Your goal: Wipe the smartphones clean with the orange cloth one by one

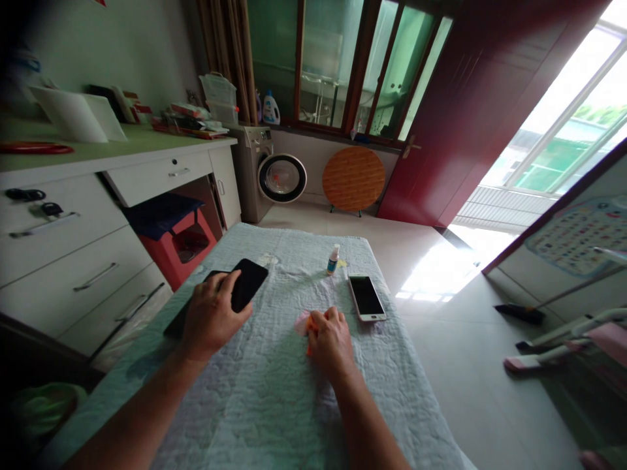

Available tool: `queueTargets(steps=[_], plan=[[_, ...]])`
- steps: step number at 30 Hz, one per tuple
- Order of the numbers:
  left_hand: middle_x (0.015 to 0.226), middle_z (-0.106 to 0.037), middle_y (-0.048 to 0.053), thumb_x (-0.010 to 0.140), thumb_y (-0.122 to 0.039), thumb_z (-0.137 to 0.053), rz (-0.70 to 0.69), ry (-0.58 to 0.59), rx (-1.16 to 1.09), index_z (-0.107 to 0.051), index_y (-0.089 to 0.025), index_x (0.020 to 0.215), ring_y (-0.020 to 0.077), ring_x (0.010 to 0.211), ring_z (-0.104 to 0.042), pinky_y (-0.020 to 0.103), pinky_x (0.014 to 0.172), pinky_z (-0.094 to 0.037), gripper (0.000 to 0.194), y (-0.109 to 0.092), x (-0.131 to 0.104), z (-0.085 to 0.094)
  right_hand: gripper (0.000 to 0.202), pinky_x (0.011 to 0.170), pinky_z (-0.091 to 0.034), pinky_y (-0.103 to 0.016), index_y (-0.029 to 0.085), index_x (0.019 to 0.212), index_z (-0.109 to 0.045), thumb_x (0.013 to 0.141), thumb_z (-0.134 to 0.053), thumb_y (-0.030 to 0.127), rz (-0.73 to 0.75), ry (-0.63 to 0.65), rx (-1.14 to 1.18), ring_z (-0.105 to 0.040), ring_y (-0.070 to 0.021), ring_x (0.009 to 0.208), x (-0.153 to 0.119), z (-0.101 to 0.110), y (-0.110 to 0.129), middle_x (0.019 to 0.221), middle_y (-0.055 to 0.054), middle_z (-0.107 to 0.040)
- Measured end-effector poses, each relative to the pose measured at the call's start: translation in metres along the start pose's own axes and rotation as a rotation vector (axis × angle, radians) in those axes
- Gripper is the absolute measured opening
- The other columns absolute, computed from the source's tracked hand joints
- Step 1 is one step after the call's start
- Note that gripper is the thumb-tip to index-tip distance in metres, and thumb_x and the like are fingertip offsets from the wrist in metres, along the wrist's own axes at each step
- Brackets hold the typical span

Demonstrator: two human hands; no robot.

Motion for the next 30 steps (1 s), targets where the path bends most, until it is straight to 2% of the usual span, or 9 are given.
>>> queueTargets(steps=[4,6,9,12,16,21,25,30], plan=[[0.116,-0.056,0.011,0.071,-0.029,-0.065,-0.08,0.161,-0.201,-0.048,-0.018,0.127,0.029,0.104,-0.053,0.04,0.094,-0.042,0.059,-0.034,-0.019,-0.021,0.016,0.074,-0.038,-0.024,0.023,0.078,-0.063,0.079,-0.05,0.013,0.001,0.036,0.078,-0.053,-0.0155,0.08,0.002,-0.005,-0.004,0.081,-0.002,-0.055],[0.117,-0.056,0.011,0.071,-0.027,-0.065,-0.077,0.249,-0.247,-0.048,-0.017,0.128,0.028,0.104,-0.054,0.039,0.093,-0.043,0.06,-0.044,-0.028,-0.032,0.022,0.076,-0.039,-0.025,0.023,0.091,-0.061,0.076,-0.05,0.012,-0.02,0.003,0.147,-0.056,-0.0162,0.082,0.003,-0.006,-0.009,0.086,-0.002,-0.059],[0.121,-0.054,0.012,0.073,-0.027,-0.063,-0.071,0.302,-0.23,-0.047,-0.016,0.129,0.0278,0.107,-0.052,0.039,0.096,-0.041,0.06,-0.051,-0.035,-0.038,0.035,0.076,-0.041,-0.027,0.021,0.11,-0.051,0.075,-0.051,0.016,-0.091,-0.09,0.263,-0.059,-0.0183,0.084,0.005,-0.005,-0.018,0.089,-0.003,-0.064],[0.121,-0.054,0.013,0.075,-0.028,-0.061,-0.075,0.349,-0.192,-0.046,-0.015,0.131,0.0278,0.107,-0.052,0.039,0.097,-0.039,0.059,-0.053,-0.037,-0.042,0.026,0.067,-0.041,-0.027,0.021,0.101,-0.048,0.075,-0.051,0.02,-0.131,-0.142,0.296,-0.06,-0.0181,0.074,0.005,-0.005,-0.02,0.08,-0.001,-0.063],[0.12,-0.055,0.014,0.075,-0.031,-0.062,-0.068,0.396,-0.156,-0.045,-0.013,0.133,0.0287,0.107,-0.052,0.039,0.096,-0.038,0.062,-0.053,-0.037,-0.045,0.016,0.064,-0.039,-0.025,0.022,0.087,-0.048,0.072,-0.048,0.018,-0.079,-0.144,0.319,-0.056,-0.0162,0.069,0.006,-0.006,-0.01,0.074,0.001,-0.06],[0.121,-0.055,0.015,0.079,-0.036,-0.061,-0.054,0.414,-0.106,-0.044,-0.012,0.134,0.0305,0.107,-0.052,0.04,0.095,-0.038,0.062,-0.055,-0.039,-0.044,0.025,0.069,-0.042,-0.025,0.021,0.086,-0.055,0.065,-0.045,0.011,-0.033,-0.14,0.334,-0.055,-0.0155,0.076,0.006,-0.007,-0.002,0.086,-0.002,-0.058],[0.121,-0.056,0.016,0.079,-0.039,-0.061,-0.072,0.454,-0.076,-0.047,-0.012,0.131,0.0328,0.109,-0.051,0.041,0.094,-0.039,0.06,-0.054,-0.041,-0.04,0.03,0.069,-0.044,-0.024,0.021,0.088,-0.062,0.066,-0.045,0.011,-0.013,-0.13,0.369,-0.056,-0.0155,0.078,0.008,-0.011,-0.002,0.089,-0.003,-0.058],[0.128,-0.054,0.015,0.069,-0.055,-0.067,-0.107,0.616,-0.157,-0.045,-0.013,0.135,0.0347,0.118,-0.048,0.042,0.1,-0.038,0.081,-0.046,-0.039,-0.037,0.032,0.061,-0.044,-0.023,0.021,0.095,-0.061,0.069,-0.045,0.013,-0.041,-0.123,0.441,-0.058,-0.0145,0.072,0.009,-0.016,-0.007,0.09,-0.003,-0.063]])
Point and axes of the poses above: each hand's wrist, its own x-axis towards the middle knuckle, its own z-axis out of the back of the hand, y = z × x, the point moved 6 cm from there along x, towards the middle knuckle
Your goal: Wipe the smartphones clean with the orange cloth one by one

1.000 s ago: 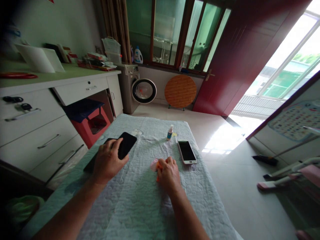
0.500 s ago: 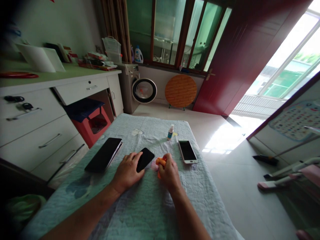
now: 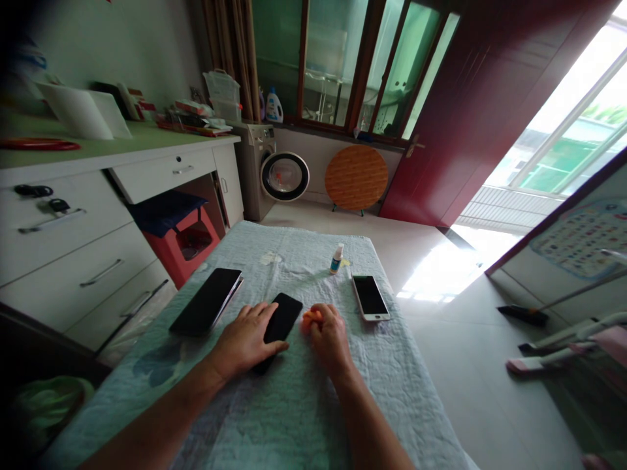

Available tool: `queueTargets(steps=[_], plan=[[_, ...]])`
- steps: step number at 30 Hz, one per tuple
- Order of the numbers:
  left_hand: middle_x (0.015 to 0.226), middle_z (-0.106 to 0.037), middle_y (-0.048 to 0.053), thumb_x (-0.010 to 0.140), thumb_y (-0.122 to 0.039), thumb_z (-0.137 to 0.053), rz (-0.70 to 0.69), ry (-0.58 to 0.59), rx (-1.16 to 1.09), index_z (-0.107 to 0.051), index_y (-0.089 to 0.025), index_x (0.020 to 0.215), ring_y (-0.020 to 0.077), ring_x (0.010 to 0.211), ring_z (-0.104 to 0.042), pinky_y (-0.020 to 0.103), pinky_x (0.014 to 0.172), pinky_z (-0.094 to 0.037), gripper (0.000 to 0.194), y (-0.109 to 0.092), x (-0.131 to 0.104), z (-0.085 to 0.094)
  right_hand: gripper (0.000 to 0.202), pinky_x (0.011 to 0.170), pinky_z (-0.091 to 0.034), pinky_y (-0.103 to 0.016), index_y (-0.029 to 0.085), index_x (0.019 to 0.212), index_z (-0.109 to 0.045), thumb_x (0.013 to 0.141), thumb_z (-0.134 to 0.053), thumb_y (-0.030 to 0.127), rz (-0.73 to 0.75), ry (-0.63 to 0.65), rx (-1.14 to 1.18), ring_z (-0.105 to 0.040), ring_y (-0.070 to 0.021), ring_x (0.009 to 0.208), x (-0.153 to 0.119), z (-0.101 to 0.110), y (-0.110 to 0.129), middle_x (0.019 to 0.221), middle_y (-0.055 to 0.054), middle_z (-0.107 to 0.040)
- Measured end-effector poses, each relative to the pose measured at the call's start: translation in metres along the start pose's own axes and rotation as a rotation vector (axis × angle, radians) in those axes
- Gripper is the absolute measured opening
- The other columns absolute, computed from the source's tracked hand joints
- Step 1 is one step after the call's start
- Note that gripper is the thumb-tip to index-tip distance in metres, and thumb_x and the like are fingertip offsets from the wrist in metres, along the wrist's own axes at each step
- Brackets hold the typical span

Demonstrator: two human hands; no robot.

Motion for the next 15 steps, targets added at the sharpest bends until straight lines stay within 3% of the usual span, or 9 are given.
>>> queueTargets(steps=[5,8,11,15], plan=[[0.152,-0.027,0.019,0.048,-0.053,-0.081,-0.113,0.274,-0.06,-0.026,-0.016,0.147,0.0401,0.139,-0.023,0.046,0.111,-0.026,0.12,0.0,-0.005,-0.003,0.026,0.059,-0.044,-0.024,0.021,0.097,-0.054,0.072,-0.047,0.017,-0.089,-0.079,0.05,-0.058,-0.0153,0.066,0.002,0.004,-0.003,0.08,-0.001,-0.067],[0.156,-0.015,0.018,0.047,-0.041,-0.082,-0.138,0.382,-0.065,-0.016,-0.018,0.15,0.0421,0.141,-0.013,0.048,0.113,-0.02,0.124,-0.002,-0.009,-0.004,0.02,0.063,-0.046,-0.025,0.022,0.092,-0.054,0.073,-0.047,0.017,-0.073,-0.119,0.073,-0.06,-0.0165,0.07,0.005,0.005,-0.001,0.08,-0.001,-0.067],[0.156,-0.014,0.019,0.051,-0.036,-0.079,-0.155,0.416,-0.052,-0.015,-0.017,0.15,0.0418,0.142,-0.013,0.048,0.114,-0.018,0.119,-0.006,-0.011,-0.005,0.019,0.07,-0.048,-0.027,0.022,0.092,-0.057,0.075,-0.048,0.017,0.005,-0.168,0.076,-0.06,-0.0172,0.08,0.009,0.005,0.001,0.087,-0.002,-0.065],[0.154,-0.018,0.02,0.051,-0.039,-0.078,-0.199,0.345,-0.051,-0.02,-0.013,0.148,0.0386,0.142,-0.016,0.046,0.115,-0.018,0.116,-0.011,-0.01,-0.007,0.02,0.077,-0.047,-0.027,0.021,0.091,-0.064,0.078,-0.049,0.017,0.069,-0.125,0.003,-0.058,-0.0158,0.084,0.013,0.0,0.004,0.095,-0.004,-0.058]])
Point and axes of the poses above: each hand's wrist, its own x-axis towards the middle knuckle, its own z-axis out of the back of the hand, y = z × x, the point moved 6 cm from there along x, towards the middle knuckle
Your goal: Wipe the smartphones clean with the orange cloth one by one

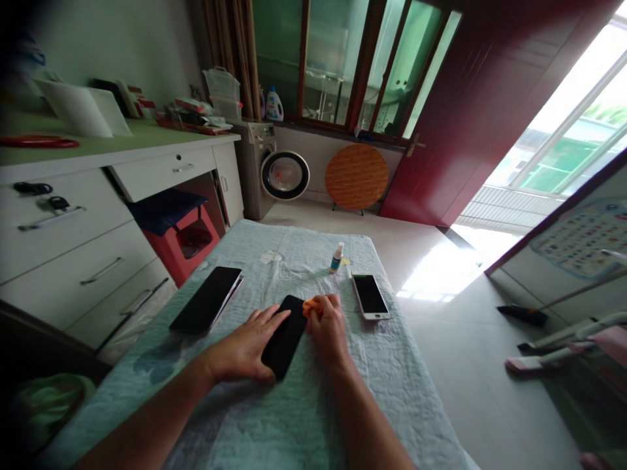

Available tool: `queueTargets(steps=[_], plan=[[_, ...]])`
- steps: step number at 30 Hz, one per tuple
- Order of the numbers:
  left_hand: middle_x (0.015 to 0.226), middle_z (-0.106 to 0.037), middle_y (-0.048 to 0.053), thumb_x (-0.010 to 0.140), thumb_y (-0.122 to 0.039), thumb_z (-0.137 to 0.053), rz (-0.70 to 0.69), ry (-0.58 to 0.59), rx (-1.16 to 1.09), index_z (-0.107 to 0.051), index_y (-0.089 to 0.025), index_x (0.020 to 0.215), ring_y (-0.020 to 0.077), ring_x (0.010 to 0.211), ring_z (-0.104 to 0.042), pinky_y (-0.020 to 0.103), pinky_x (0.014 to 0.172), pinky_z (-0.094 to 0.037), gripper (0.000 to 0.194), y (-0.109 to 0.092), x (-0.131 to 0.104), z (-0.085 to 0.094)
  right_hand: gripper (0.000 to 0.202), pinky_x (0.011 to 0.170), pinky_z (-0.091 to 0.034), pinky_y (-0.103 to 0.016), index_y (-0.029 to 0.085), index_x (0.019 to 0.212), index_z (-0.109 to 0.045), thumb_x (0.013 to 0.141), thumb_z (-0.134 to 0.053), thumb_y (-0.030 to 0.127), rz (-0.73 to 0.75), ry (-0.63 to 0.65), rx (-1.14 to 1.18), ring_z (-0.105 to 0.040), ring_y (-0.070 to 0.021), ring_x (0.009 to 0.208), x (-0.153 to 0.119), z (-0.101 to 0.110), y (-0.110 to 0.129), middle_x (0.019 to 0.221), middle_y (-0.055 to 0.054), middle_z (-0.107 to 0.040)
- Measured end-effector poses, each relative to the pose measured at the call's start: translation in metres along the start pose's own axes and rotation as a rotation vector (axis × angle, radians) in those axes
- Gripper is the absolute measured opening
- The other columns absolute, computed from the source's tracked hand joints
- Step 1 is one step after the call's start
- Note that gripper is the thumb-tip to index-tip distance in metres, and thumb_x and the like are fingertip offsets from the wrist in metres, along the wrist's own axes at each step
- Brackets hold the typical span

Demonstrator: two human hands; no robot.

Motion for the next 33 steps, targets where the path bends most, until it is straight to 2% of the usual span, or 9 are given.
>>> queueTargets(steps=[4,9,17,21,29,33], plan=[[0.152,-0.025,0.02,0.052,-0.043,-0.078,-0.02,-0.124,-0.025,-0.024,-0.014,0.146,0.0365,0.141,-0.022,0.046,0.114,-0.023,0.112,-0.003,0.005,-0.004,0.025,0.08,-0.046,-0.028,0.023,0.1,-0.067,0.085,-0.047,0.018,-0.001,0.086,-0.107,-0.056,-0.016,0.088,0.0,-0.005,0.0,0.099,-0.005,-0.053],[0.149,-0.031,0.023,0.053,-0.043,-0.077,-0.013,-0.223,-0.051,-0.017,-0.011,0.147,0.0367,0.139,-0.027,0.048,0.113,-0.025,0.117,-0.008,0.01,-0.008,0.026,0.087,-0.042,-0.031,0.025,0.107,-0.065,0.084,-0.053,0.021,0.068,0.148,-0.221,-0.052,-0.0186,0.093,0.001,-0.009,0.002,0.1,-0.005,-0.053],[0.151,-0.028,0.022,0.053,-0.043,-0.075,-0.053,-0.278,-0.088,-0.008,-0.011,0.148,0.0341,0.141,-0.024,0.048,0.114,-0.022,0.12,-0.012,0.013,-0.011,0.018,0.075,-0.04,-0.024,0.023,0.088,-0.068,0.088,-0.05,0.02,0.078,0.222,-0.225,-0.051,-0.0148,0.081,0.002,-0.009,0.008,0.085,-0.002,-0.052],[0.151,-0.027,0.023,0.051,-0.043,-0.077,-0.032,-0.279,-0.1,-0.008,-0.01,0.148,0.0347,0.14,-0.024,0.047,0.114,-0.023,0.123,-0.013,0.013,-0.009,0.017,0.071,-0.039,-0.023,0.022,0.086,-0.069,0.087,-0.052,0.019,0.102,0.28,-0.227,-0.052,-0.0131,0.076,-0.004,-0.006,0.015,0.082,-0.001,-0.052],[0.15,-0.029,0.021,0.052,-0.043,-0.078,-0.023,-0.3,-0.115,-0.005,-0.014,0.148,0.0352,0.139,-0.027,0.047,0.112,-0.026,0.124,-0.011,0.013,-0.009,0.014,0.061,-0.038,-0.021,0.022,0.08,-0.07,0.08,-0.056,0.016,0.17,0.446,-0.131,-0.052,-0.0113,0.07,-0.02,-0.003,0.028,0.076,0.0,-0.053],[0.149,-0.031,0.02,0.054,-0.044,-0.077,-0.032,-0.352,-0.135,-0.005,-0.017,0.148,0.0364,0.136,-0.033,0.049,0.109,-0.03,0.122,-0.011,0.014,-0.009,0.011,0.062,-0.039,-0.021,0.02,0.071,-0.067,0.076,-0.059,0.014,0.2,0.527,-0.107,-0.052,-0.011,0.07,-0.026,-0.004,0.035,0.077,0.0,-0.054]])
Point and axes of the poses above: each hand's wrist, its own x-axis towards the middle knuckle, its own z-axis out of the back of the hand, y = z × x, the point moved 6 cm from there along x, towards the middle knuckle
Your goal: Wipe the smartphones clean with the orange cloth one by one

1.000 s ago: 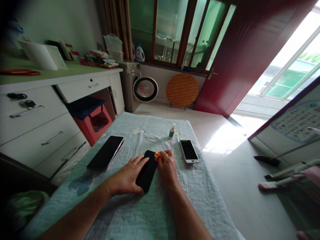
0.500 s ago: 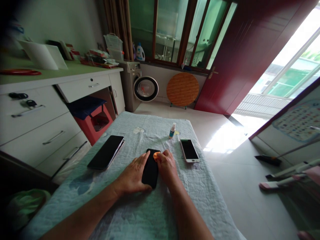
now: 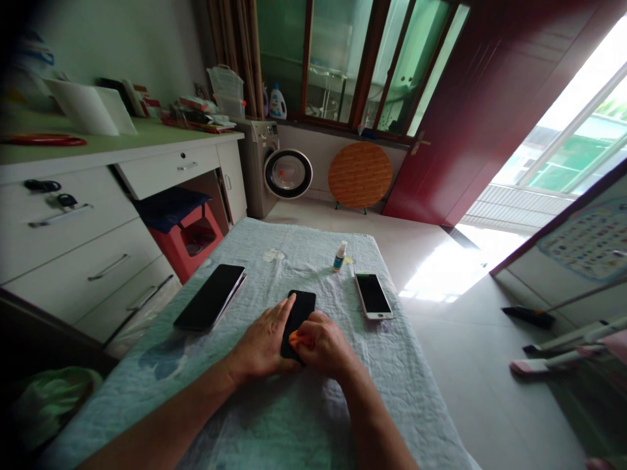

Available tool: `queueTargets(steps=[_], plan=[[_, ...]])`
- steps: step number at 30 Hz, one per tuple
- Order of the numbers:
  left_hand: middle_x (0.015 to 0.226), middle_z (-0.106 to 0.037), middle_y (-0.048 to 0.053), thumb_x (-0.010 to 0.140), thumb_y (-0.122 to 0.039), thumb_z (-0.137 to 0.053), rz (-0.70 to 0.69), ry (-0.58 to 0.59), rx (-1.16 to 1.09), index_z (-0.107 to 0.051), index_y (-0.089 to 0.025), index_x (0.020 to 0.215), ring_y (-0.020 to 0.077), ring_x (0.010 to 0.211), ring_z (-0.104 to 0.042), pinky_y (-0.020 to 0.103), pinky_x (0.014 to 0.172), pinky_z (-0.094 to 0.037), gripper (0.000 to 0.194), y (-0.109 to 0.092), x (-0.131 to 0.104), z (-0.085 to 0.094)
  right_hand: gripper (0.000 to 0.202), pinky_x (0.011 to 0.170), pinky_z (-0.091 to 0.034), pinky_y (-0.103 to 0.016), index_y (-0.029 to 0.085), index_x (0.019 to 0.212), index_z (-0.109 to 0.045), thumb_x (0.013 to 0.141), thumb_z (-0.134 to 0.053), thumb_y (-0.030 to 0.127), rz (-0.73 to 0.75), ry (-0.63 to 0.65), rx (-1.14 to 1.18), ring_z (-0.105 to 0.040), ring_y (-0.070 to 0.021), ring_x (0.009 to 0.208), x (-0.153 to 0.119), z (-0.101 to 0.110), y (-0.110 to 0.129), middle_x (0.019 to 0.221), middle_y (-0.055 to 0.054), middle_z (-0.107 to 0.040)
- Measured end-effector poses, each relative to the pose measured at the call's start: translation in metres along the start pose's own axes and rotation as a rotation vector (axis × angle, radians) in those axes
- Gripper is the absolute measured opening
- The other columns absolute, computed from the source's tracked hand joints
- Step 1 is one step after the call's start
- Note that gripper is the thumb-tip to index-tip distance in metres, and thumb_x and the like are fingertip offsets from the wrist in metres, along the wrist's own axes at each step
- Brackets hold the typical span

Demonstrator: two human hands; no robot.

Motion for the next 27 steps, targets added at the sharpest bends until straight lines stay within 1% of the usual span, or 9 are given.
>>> queueTargets(steps=[3,6,8,11,14,16,18,21,27], plan=[[0.147,-0.033,0.021,0.056,-0.041,-0.075,0.003,-0.031,-0.004,-0.003,-0.016,0.148,0.0367,0.133,-0.036,0.049,0.107,-0.032,0.119,0.0,0.001,-0.001,0.01,0.065,-0.041,-0.021,0.02,0.068,-0.065,0.073,-0.06,0.013,0.008,0.034,0.01,-0.053,-0.0119,0.074,-0.001,-0.001,0.003,0.077,0.0,-0.055],[0.147,-0.035,0.022,0.06,-0.039,-0.073,0.016,-0.059,0.011,-0.004,-0.014,0.148,0.0352,0.133,-0.038,0.047,0.106,-0.034,0.115,0.002,0.001,-0.003,0.011,0.066,-0.042,-0.022,0.021,0.074,-0.068,0.074,-0.06,0.013,-0.017,0.016,0.014,-0.054,-0.0125,0.075,0.0,-0.002,0.001,0.079,0.0,-0.056],[0.147,-0.035,0.024,0.064,-0.043,-0.071,0.018,-0.059,0.03,-0.008,-0.01,0.147,0.0344,0.135,-0.035,0.047,0.108,-0.032,0.11,0.004,0.001,-0.004,0.014,0.067,-0.042,-0.022,0.022,0.08,-0.07,0.076,-0.059,0.015,-0.05,-0.044,0.01,-0.054,-0.0132,0.076,0.003,-0.002,-0.005,0.079,-0.001,-0.056],[0.147,-0.034,0.025,0.067,-0.049,-0.069,0.022,-0.011,0.056,-0.019,-0.007,0.145,0.0343,0.138,-0.03,0.047,0.111,-0.028,0.101,0.005,0.002,-0.006,0.015,0.07,-0.042,-0.023,0.024,0.087,-0.07,0.081,-0.057,0.018,-0.111,-0.165,-0.026,-0.055,-0.0142,0.078,0.009,-0.001,-0.016,0.081,-0.001,-0.057],[0.147,-0.034,0.023,0.066,-0.05,-0.068,0.04,0.013,0.072,-0.03,-0.008,0.141,0.0342,0.138,-0.031,0.047,0.111,-0.028,0.094,0.006,0.002,-0.005,0.018,0.073,-0.043,-0.024,0.024,0.096,-0.068,0.082,-0.056,0.021,-0.169,-0.272,-0.059,-0.056,-0.0151,0.081,0.015,0.001,-0.028,0.087,-0.002,-0.059],[0.148,-0.035,0.022,0.066,-0.05,-0.068,0.053,0.009,0.068,-0.034,-0.01,0.139,0.0347,0.137,-0.033,0.046,0.111,-0.029,0.09,0.007,0.001,-0.004,0.021,0.074,-0.043,-0.025,0.025,0.1,-0.066,0.082,-0.056,0.022,-0.19,-0.314,-0.072,-0.057,-0.0156,0.084,0.018,0.001,-0.033,0.09,-0.002,-0.06],[0.148,-0.035,0.021,0.065,-0.047,-0.069,0.061,0.013,0.05,-0.037,-0.011,0.138,0.0354,0.136,-0.034,0.047,0.111,-0.029,0.088,0.009,0.001,-0.003,0.019,0.073,-0.042,-0.024,0.025,0.098,-0.066,0.083,-0.055,0.023,-0.194,-0.309,-0.082,-0.057,-0.0153,0.082,0.019,0.001,-0.034,0.088,-0.001,-0.059],[0.149,-0.034,0.02,0.064,-0.041,-0.071,0.055,0.034,0.01,-0.038,-0.012,0.138,0.0347,0.137,-0.032,0.047,0.112,-0.029,0.086,0.013,0.002,-0.004,0.017,0.068,-0.04,-0.023,0.025,0.089,-0.069,0.083,-0.054,0.022,-0.189,-0.272,-0.094,-0.056,-0.0143,0.076,0.017,0.001,-0.032,0.08,-0.001,-0.057],[0.149,-0.032,0.022,0.061,-0.031,-0.075,0.046,0.09,-0.067,-0.038,-0.007,0.138,0.0318,0.139,-0.03,0.04,0.115,-0.028,0.089,0.019,0.003,0.001,0.015,0.064,-0.037,-0.023,0.022,0.078,-0.069,0.076,-0.056,0.015,-0.168,-0.18,-0.123,-0.055,-0.0128,0.07,0.007,0.003,-0.019,0.075,0.0,-0.056]])
Point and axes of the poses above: each hand's wrist, its own x-axis towards the middle knuckle, its own z-axis out of the back of the hand, y = z × x, the point moved 6 cm from there along x, towards the middle knuckle
